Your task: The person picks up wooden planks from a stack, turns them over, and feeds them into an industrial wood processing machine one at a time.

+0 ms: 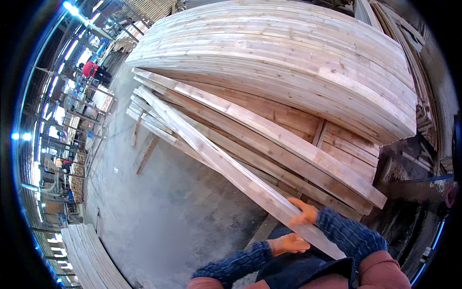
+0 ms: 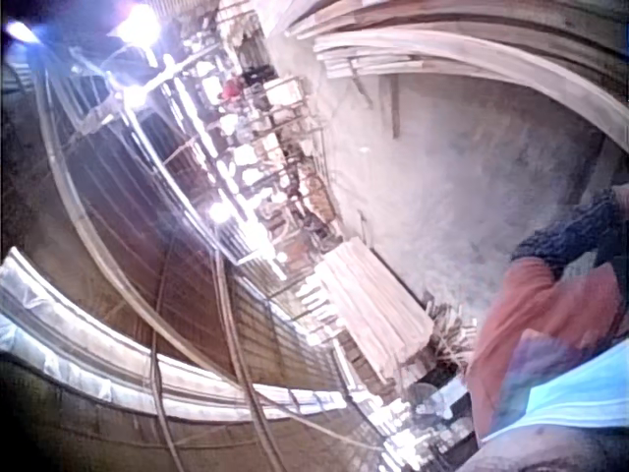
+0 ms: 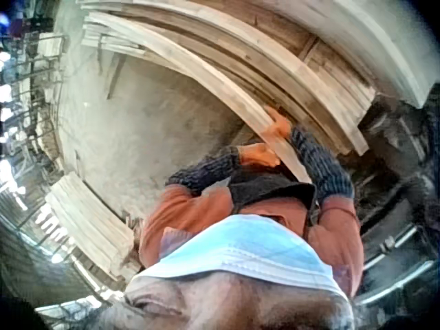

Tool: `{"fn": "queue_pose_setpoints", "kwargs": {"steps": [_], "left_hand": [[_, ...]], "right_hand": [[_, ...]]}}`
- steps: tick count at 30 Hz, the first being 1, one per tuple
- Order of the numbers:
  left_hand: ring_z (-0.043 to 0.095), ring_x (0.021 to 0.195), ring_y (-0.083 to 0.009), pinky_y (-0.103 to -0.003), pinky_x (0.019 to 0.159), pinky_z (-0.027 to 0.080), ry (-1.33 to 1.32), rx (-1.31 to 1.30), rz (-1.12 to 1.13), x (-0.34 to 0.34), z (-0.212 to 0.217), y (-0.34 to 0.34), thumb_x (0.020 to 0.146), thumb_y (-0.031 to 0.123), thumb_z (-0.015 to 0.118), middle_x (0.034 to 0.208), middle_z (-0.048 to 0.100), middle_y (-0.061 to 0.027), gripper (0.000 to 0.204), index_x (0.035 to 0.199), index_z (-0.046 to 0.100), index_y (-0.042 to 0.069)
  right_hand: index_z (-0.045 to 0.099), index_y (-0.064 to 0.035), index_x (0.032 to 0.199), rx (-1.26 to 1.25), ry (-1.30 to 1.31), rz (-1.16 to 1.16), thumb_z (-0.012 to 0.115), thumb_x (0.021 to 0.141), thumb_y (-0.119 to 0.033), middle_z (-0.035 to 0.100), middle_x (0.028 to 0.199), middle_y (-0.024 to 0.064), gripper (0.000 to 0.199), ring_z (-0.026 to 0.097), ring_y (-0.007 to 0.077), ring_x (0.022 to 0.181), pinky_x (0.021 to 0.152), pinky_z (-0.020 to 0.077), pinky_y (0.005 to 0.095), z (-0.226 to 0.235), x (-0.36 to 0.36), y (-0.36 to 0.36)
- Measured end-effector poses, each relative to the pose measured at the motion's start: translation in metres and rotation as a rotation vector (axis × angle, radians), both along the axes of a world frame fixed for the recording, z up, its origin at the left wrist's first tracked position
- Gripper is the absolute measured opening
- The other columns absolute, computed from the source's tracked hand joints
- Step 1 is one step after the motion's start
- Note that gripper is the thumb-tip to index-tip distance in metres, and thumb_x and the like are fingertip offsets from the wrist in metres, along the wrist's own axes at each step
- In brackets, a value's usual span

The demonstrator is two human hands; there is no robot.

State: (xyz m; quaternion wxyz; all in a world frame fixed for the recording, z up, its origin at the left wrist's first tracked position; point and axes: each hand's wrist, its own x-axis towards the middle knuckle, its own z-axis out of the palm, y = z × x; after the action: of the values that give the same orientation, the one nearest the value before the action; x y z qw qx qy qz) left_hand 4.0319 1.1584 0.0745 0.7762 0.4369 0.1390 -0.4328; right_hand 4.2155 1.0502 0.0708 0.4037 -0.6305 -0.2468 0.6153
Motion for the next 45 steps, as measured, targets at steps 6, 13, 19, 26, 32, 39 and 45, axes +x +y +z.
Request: {"fn": "queue_pose_setpoints", "kwargs": {"steps": [6, 13, 19, 26, 32, 39, 45], "left_hand": [[0.065, 0.125, -0.0296, -0.041, 0.11, 0.05, -0.769, 0.905, -0.046, 0.048, 0.098, 0.12, 0.089, 0.036, 0.079, 0.135, 0.067, -0.014, 0.062, 0.141, 0.061, 0.006], [0.03, 0.155, -0.0314, -0.055, 0.127, 0.018, -0.953, 1.494, -1.128, 0.111, 0.047, 0.21, 0.064, 0.042, 0.089, 0.165, 0.035, -0.0123, 0.117, 0.163, 0.031, 0.025], [0.059, 0.13, -0.036, -0.046, 0.114, 0.044, -0.988, 1.319, -1.238, 0.151, 0.029, 0.168, 0.063, 0.047, 0.088, 0.138, 0.064, -0.0156, 0.09, 0.141, 0.057, 0.014], [0.061, 0.122, -0.0365, -0.052, 0.108, 0.045, -1.246, 1.422, -1.063, 0.101, 0.01, 0.147, 0.053, 0.056, 0.093, 0.126, 0.067, -0.0151, 0.095, 0.131, 0.062, 0.01], [0.05, 0.132, -0.0376, -0.055, 0.11, 0.043, -1.178, 1.581, -1.147, 0.072, 0.081, 0.11, 0.072, 0.049, 0.08, 0.14, 0.056, -0.0144, 0.067, 0.13, 0.069, 0.018], [0.059, 0.117, -0.0413, -0.055, 0.105, 0.046, -1.527, 1.603, -0.658, 0.068, 0.121, -0.01, 0.069, 0.055, 0.086, 0.122, 0.064, -0.0196, 0.09, 0.138, 0.059, 0.002], [0.059, 0.116, -0.0415, -0.054, 0.104, 0.046, -1.57, 1.504, -0.619, 0.058, 0.11, -0.105, 0.065, 0.056, 0.087, 0.122, 0.064, -0.0198, 0.094, 0.138, 0.058, 0.005]], "right_hand": [[0.032, -0.0131, 0.164, -0.138, -0.011, -0.011, 0.095, 0.064, -0.054, 0.044, 0.16, 0.0202, 0.125, 0.047, 0.0351, 0.143, 0.119, 0.0382, 0.043, 0.035, -0.035, -0.143], [0.03, -0.0194, 0.165, -0.417, -0.431, 0.081, 0.086, 0.068, -0.061, 0.052, 0.15, 0.0279, 0.12, 0.056, 0.0441, 0.131, 0.114, 0.0429, 0.05, 0.1, -0.059, -0.241], [0.019, -0.0281, 0.169, -0.53, -0.592, 0.133, 0.083, 0.074, -0.054, 0.058, 0.142, 0.0288, 0.117, 0.062, 0.0435, 0.122, 0.105, 0.0505, 0.0487, 0.092, -0.085, -0.277], [0.017, -0.0283, 0.169, -0.39, -0.882, 0.07, 0.086, 0.071, -0.045, 0.059, 0.141, 0.0208, 0.121, 0.065, 0.0372, 0.118, 0.099, 0.0529, 0.0487, 0.072, -0.129, -0.328], [0.023, -0.0287, 0.168, -0.252, -1.113, -0.091, 0.086, 0.063, -0.034, 0.065, 0.128, 0.0189, 0.123, 0.067, 0.0376, 0.111, 0.096, 0.0534, 0.0489, 0.085, -0.145, -0.371], [0.044, -0.0267, 0.159, -0.414, -1.516, -0.292, 0.083, 0.053, -0.019, 0.061, 0.139, 0.0149, 0.112, 0.056, 0.0357, 0.133, 0.122, 0.034, 0.0551, 0.121, -0.138, -0.474], [0.028, -0.0306, 0.166, -0.6, -1.5, -0.507, 0.079, 0.055, -0.015, 0.042, 0.164, 0.0142, 0.123, 0.042, 0.0345, 0.15, 0.127, 0.0283, 0.0529, 0.112, -0.153, -0.489]]}}
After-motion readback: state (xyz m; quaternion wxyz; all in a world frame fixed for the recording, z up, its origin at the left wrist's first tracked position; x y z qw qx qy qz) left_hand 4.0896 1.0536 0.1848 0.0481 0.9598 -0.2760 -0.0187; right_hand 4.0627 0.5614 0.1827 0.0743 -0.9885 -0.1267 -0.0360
